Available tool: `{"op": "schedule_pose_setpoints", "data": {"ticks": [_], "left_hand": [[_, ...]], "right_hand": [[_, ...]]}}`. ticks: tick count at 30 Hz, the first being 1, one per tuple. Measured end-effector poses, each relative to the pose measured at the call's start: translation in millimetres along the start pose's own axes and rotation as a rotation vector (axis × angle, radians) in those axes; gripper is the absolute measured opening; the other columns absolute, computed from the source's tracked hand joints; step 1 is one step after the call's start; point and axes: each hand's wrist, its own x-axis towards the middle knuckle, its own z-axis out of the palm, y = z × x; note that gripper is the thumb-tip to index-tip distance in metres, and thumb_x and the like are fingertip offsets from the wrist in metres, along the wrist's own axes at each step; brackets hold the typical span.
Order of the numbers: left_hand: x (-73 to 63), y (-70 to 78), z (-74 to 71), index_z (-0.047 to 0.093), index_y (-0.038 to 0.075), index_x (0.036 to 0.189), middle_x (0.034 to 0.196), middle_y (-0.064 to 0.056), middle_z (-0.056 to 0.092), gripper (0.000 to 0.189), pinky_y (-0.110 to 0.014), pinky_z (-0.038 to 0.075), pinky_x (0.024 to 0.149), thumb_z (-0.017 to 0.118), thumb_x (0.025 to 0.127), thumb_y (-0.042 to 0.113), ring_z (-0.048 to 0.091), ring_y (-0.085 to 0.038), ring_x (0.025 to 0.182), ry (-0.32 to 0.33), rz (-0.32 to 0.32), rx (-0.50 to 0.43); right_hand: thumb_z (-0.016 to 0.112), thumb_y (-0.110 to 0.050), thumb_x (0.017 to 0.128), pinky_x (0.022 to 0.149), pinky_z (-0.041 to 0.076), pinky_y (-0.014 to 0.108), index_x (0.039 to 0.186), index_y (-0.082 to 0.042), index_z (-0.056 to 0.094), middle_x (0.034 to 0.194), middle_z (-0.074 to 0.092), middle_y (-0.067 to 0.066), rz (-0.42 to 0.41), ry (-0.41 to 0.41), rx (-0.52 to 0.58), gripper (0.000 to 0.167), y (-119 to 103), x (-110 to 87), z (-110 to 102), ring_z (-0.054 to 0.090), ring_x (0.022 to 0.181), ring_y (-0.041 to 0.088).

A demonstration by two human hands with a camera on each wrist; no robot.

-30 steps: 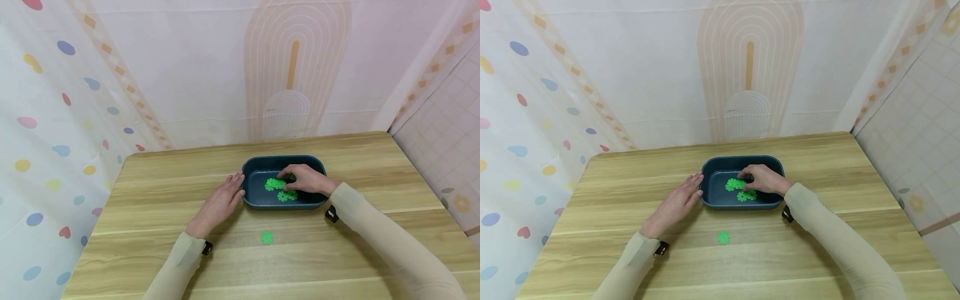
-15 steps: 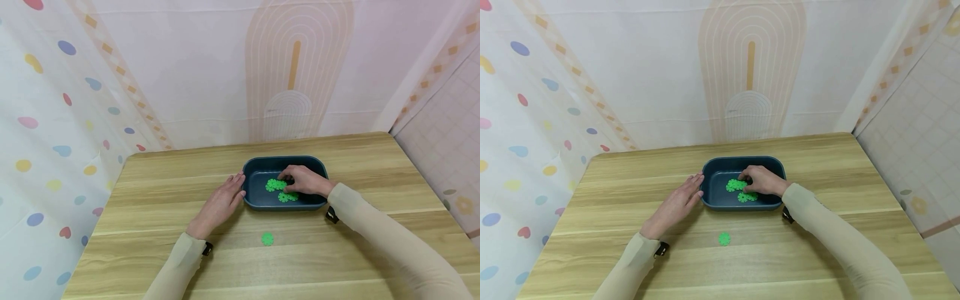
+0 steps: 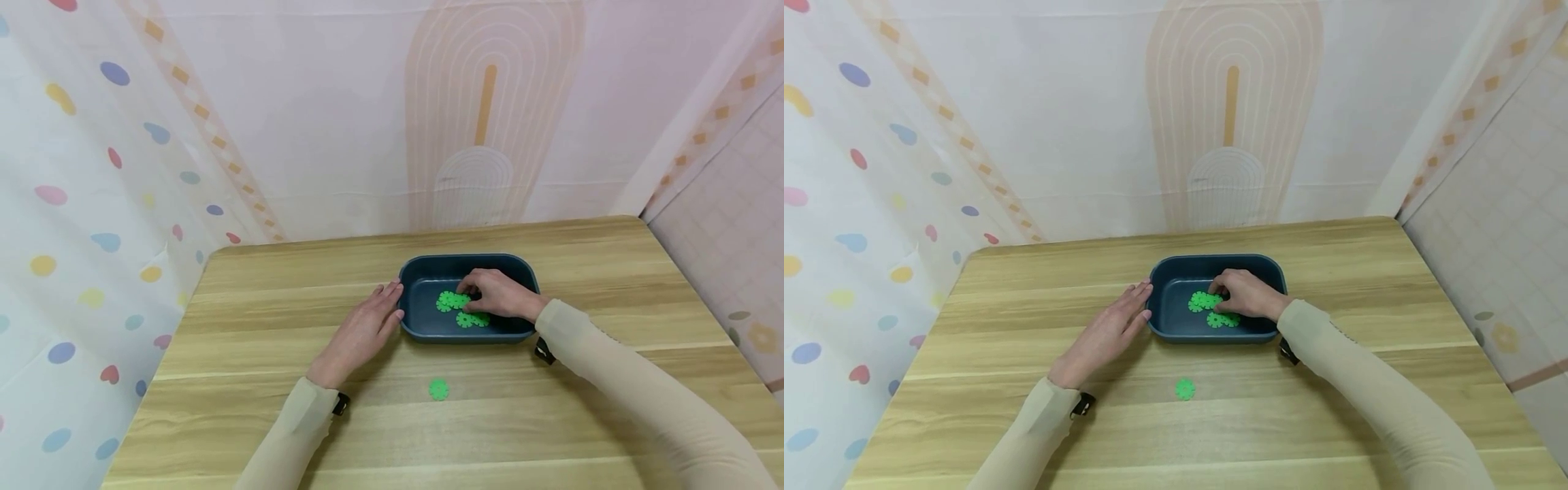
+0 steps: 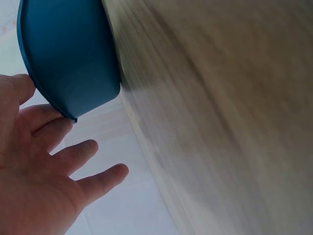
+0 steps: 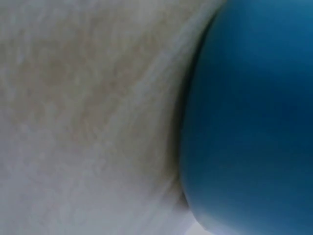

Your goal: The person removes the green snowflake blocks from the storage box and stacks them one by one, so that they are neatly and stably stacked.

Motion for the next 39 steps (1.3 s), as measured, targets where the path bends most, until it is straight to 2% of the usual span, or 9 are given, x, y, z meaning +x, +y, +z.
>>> {"op": "schedule_pose_setpoints", "data": {"ticks": [11,17,22,31,39], "left_hand": [[-0.1,-0.2,-0.4,0.038,0.007,0.16,0.167,-0.007,0.03,0.056,-0.051,0.032,0.121,0.046,0.112,0.034,0.031,-0.033,0.152,-0.002,0.002,0.017],[1.2,-0.5,-0.1,0.037,0.007,0.16,0.168,-0.007,0.03,0.056,-0.052,0.031,0.121,0.046,0.112,0.034,0.03,-0.034,0.153,-0.007,-0.003,0.01],[2.2,-2.0,0.3,0.037,0.007,0.16,0.168,-0.007,0.03,0.056,-0.052,0.032,0.121,0.045,0.112,0.034,0.03,-0.035,0.152,-0.003,0.001,0.007],[3.2,-3.5,-0.4,0.037,0.007,0.16,0.167,-0.008,0.031,0.055,-0.052,0.032,0.121,0.046,0.112,0.034,0.031,-0.035,0.152,0.007,0.002,0.007],[3.6,-3.3,-0.8,0.037,0.007,0.16,0.168,-0.007,0.029,0.055,-0.051,0.032,0.121,0.046,0.112,0.033,0.03,-0.034,0.153,0.004,-0.003,0.005]], "right_hand": [[0.079,-0.019,0.093,0.093,0.057,0.042,0.119,-0.005,0.075,0.121,0.068,0.009,0.003,0.0,0.002,0.03,-3.6,-2.2,-3.2,0.065,0.106,0.023],[0.078,-0.02,0.094,0.091,0.057,0.041,0.121,-0.007,0.074,0.118,0.07,0.006,-0.064,0.045,0.014,0.03,-9.1,-6.9,-10.2,0.066,0.104,0.022],[0.076,-0.02,0.095,0.091,0.057,0.046,0.123,-0.005,0.073,0.115,0.07,0.005,-0.111,0.09,0.065,0.031,-16.7,-14.8,-15.4,0.066,0.103,0.025],[0.078,-0.021,0.094,0.089,0.057,0.05,0.121,-0.006,0.074,0.113,0.07,0.004,-0.148,0.165,0.089,0.031,-25.1,-27.1,-18.1,0.065,0.103,0.028],[0.081,-0.016,0.092,0.088,0.057,0.051,0.119,-0.007,0.074,0.116,0.068,0.001,-0.158,0.183,0.103,0.03,-35.9,-38.8,-17.4,0.065,0.103,0.028]]}}
